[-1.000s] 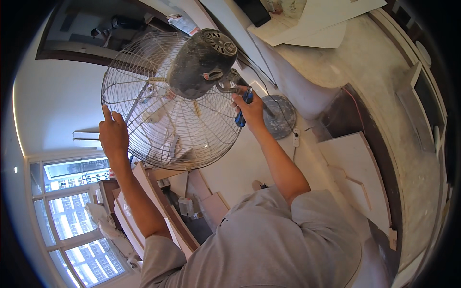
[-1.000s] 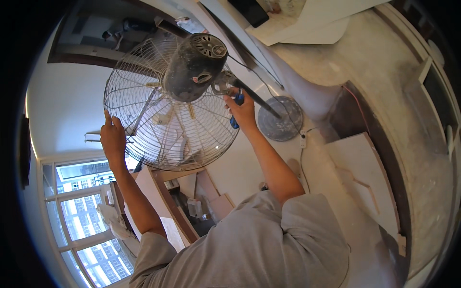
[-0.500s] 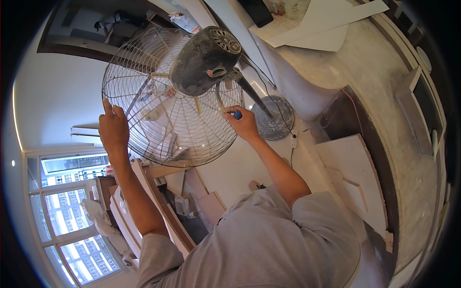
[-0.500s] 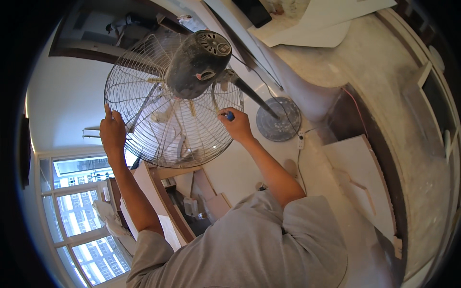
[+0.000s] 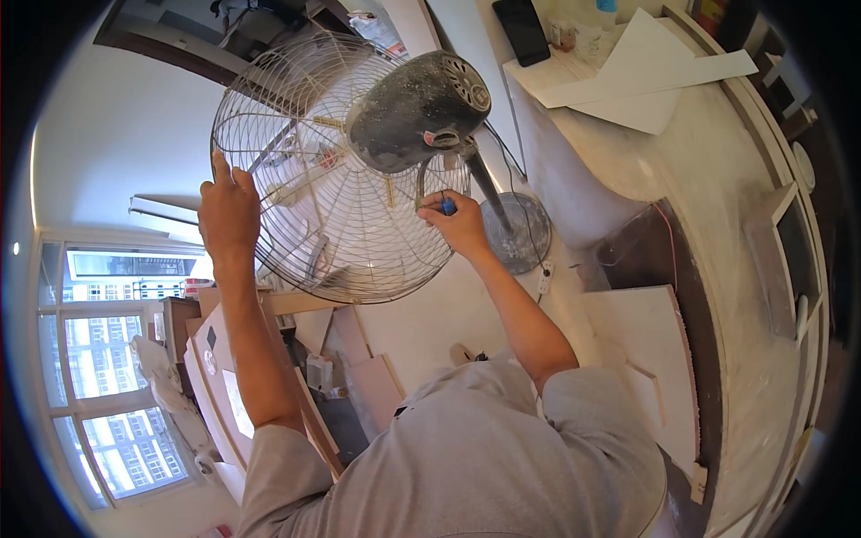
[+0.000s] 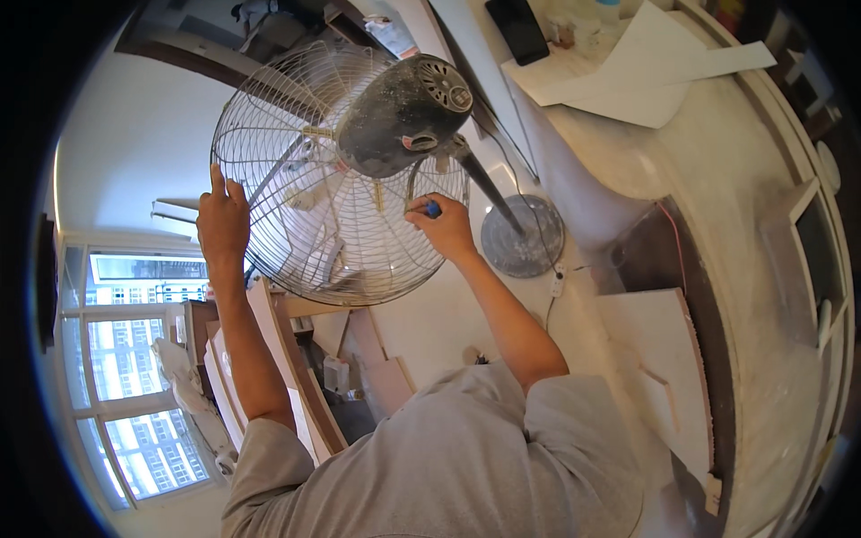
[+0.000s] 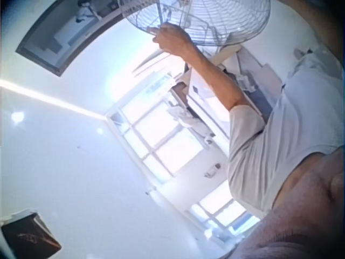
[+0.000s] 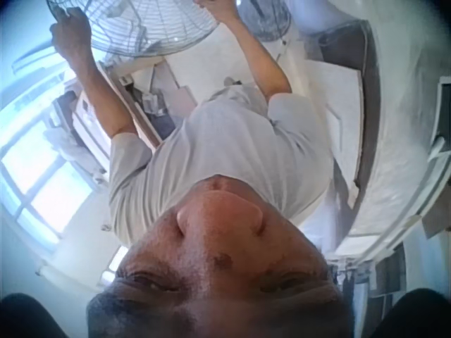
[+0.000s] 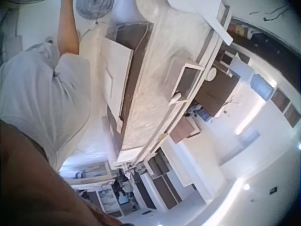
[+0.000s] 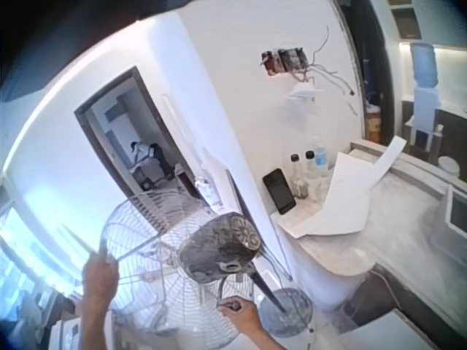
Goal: The person uses a screwdriver on the motor housing of an industrial fan. They then wind a white power cord by hand, place it on a workbench, and plug it into a power strip before picking up an orbital sander and a small block of wood.
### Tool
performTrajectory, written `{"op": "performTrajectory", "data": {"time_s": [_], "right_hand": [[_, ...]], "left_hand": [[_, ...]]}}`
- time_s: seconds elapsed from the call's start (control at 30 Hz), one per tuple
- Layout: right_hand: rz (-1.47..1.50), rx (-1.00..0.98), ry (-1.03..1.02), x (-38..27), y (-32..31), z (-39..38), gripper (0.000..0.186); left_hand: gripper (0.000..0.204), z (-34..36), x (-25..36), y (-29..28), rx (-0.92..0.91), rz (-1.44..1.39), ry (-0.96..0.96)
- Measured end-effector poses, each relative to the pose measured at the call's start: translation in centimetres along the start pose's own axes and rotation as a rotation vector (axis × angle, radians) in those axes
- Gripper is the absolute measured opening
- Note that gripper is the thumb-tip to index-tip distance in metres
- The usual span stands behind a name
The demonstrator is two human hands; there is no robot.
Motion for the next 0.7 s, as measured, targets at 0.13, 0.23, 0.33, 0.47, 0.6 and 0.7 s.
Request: {"op": "performTrajectory", "data": {"time_s": [0.13,0.23,0.33,0.47,0.6,0.7], "right_hand": [[0.045,0.03,-0.032,0.6,0.2,0.2,0.02],[-0.026,0.032,-0.152,0.8,-0.3,0.5,0.024],[-0.215,0.016,-0.3,1.0,-0.4,0.8,0.029],[-0.34,-0.051,-0.416,0.5,-0.2,1.3,0.032],[-0.358,-0.095,-0.462,0.3,0.7,1.3,0.027],[-0.321,-0.036,-0.583,0.0,1.2,0.6,0.021]], "left_hand": [[0.047,-0.3,0.3,-0.3,0.027,0.011,0.005],[0.047,-0.5,0.1,0.3,0.019,-0.004,-0.01],[0.047,-0.5,-0.5,0.5,0.016,0.008,-0.016],[0.047,-0.5,-0.5,0.7,0.017,0.012,-0.015],[0.046,-0.7,-0.6,1.0,0.023,0.009,-0.021],[0.046,-1.0,-0.6,0.6,0.06,0.002,-0.013]]}}
Point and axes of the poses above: each hand's wrist, its own z-axis towards the middle knuckle, its own y-axis out of the palm, x = y × z, the point moved 5 cm from there along z, towards the middle knuckle, and after that the axes turned 13 degrees about x, right-handed, at the moved point
